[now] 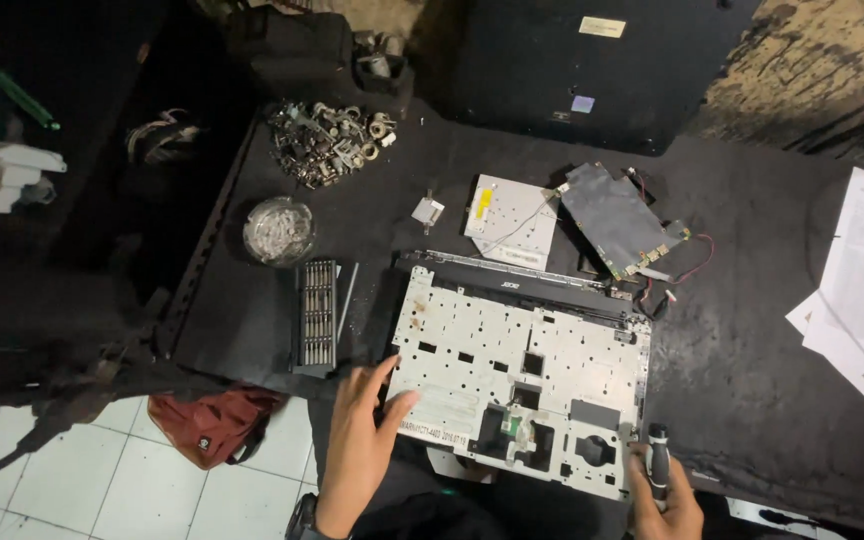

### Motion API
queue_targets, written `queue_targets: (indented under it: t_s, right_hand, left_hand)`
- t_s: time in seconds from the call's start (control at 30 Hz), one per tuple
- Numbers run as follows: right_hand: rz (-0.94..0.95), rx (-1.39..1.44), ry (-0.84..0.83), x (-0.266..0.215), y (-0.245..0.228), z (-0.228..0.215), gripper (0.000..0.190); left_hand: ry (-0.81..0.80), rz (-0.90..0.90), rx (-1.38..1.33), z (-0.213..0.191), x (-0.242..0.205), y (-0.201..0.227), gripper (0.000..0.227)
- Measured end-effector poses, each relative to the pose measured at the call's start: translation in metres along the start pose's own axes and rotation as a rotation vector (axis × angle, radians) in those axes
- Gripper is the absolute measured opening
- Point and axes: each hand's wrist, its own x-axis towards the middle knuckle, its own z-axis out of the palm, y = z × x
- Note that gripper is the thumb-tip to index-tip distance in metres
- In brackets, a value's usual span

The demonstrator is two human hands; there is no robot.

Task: The person disassembles a laptop by removing the bottom cover and unscrewing internal components. They use a screwdriver to remove screws from the chassis and lift out the battery and other parts, placing them on the workbench.

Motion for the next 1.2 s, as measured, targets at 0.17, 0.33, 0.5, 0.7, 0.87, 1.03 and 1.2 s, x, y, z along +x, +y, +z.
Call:
queue_targets:
  t_s: [0.17, 0.33, 0.5, 0.7, 0.87, 1.03, 1.2]
  right_hand:
    - [0.043, 0.063, 0.005, 0.012, 0.012, 0.001, 0.028]
    - [0.014, 0.103, 0.022, 0.015, 0.016, 0.005, 0.024]
    - [-0.007, 0.038, 0.011, 0.0, -0.006, 0.004, 0.024]
    - [-0.111, -0.198, 0.04, 0.01, 0.01, 0.003, 0.029]
    - [-0.352, -0.207, 0.102, 0.026, 0.048, 0.003, 0.03]
    - [-0.554, -0.102, 0.143, 0.021, 0.03, -0.008, 0.028]
    - [-0.747, -0.09, 0.132, 0.038, -0.015, -0.001, 0.025]
  left_hand:
    - [0.109, 0.097, 0.007, 0.015, 0.005, -0.012, 0.051]
    - [0.11, -0.009, -0.089, 0.018, 0.003, -0.007, 0.052]
    - [0.109, 0.085, -0.074, 0.014, 0.008, -0.012, 0.051]
    - [0.094, 0.057, -0.109, 0.013, 0.012, -0.009, 0.05]
    - [0.071, 0.036, -0.111, 0.014, 0.011, -0.024, 0.054]
    - [0.243, 0.19, -0.013, 0.006, 0.024, -0.021, 0.04]
    - [0.123, 0.205, -0.009, -0.007, 0.047, 0.031, 0.045]
